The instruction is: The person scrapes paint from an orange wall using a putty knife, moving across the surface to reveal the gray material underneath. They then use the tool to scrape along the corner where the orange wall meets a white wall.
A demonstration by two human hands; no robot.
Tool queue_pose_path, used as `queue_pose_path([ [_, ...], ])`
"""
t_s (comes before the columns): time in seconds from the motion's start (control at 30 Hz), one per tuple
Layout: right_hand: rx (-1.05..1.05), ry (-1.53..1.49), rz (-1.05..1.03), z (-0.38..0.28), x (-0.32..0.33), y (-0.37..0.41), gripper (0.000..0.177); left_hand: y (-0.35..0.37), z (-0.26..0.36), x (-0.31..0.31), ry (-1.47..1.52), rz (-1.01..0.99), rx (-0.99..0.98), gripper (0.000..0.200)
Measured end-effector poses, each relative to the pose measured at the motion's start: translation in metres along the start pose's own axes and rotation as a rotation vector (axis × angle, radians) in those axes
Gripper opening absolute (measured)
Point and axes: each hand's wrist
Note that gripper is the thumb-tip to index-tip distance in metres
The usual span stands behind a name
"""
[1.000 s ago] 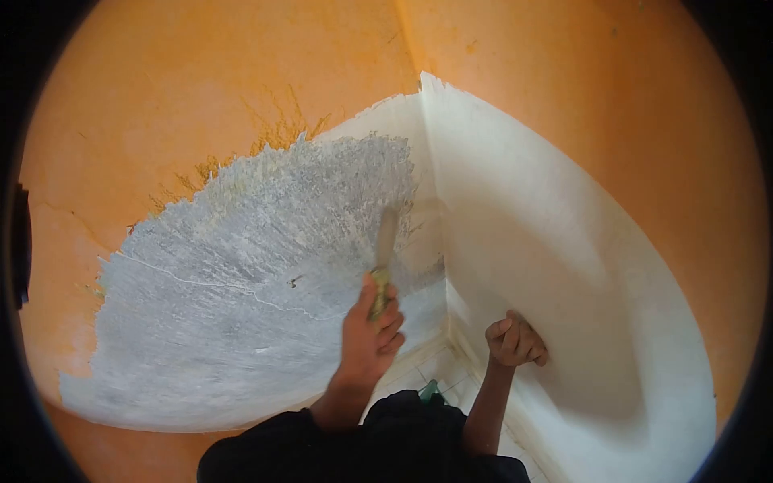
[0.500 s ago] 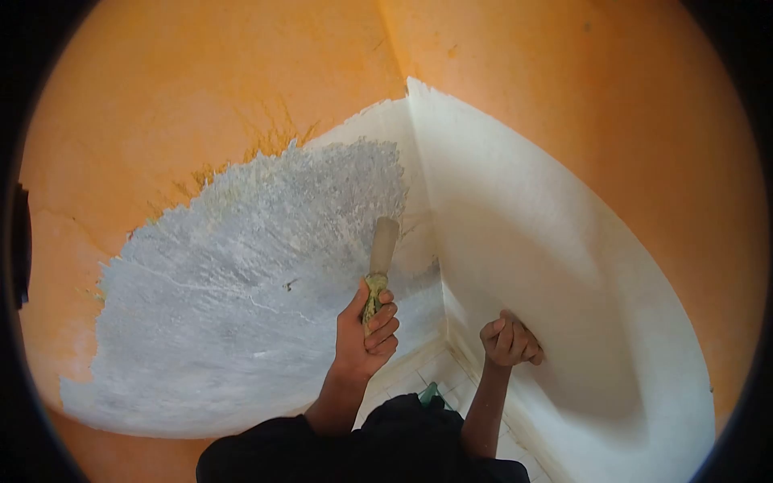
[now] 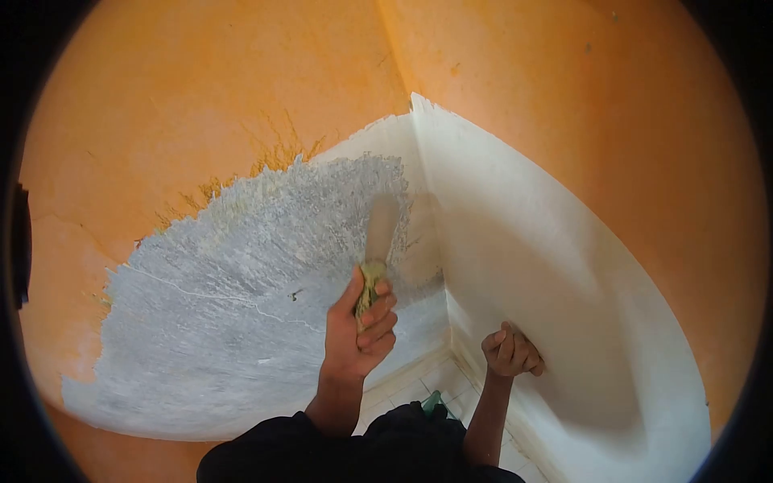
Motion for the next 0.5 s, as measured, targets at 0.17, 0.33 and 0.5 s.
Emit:
queue_pose_path([
  [0.17, -0.015, 0.019, -0.017, -0.003, 0.003, 0.0, 0.022, -0.016, 0.006, -0.024, 0.074, -0.045, 0.001, 0.041],
  [0.33, -0.014, 0.011, -0.046, -0.001, 0.008, 0.002, 0.022, -0.027, 0.004, -0.026, 0.055, -0.017, 0.021, 0.039],
  [0.5, -0.014, 0.022, -0.031, -0.001, 0.003, 0.001, 0.023, -0.012, -0.005, -0.032, -0.021, 0.052, -0.071, 0.041],
])
Point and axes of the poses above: each hand's wrist, its own y-axis away from the middle knuckle, its own x-axis out of the back of the hand, z = x × y, and after that the axes turned 7 degrees about -z, right-handed
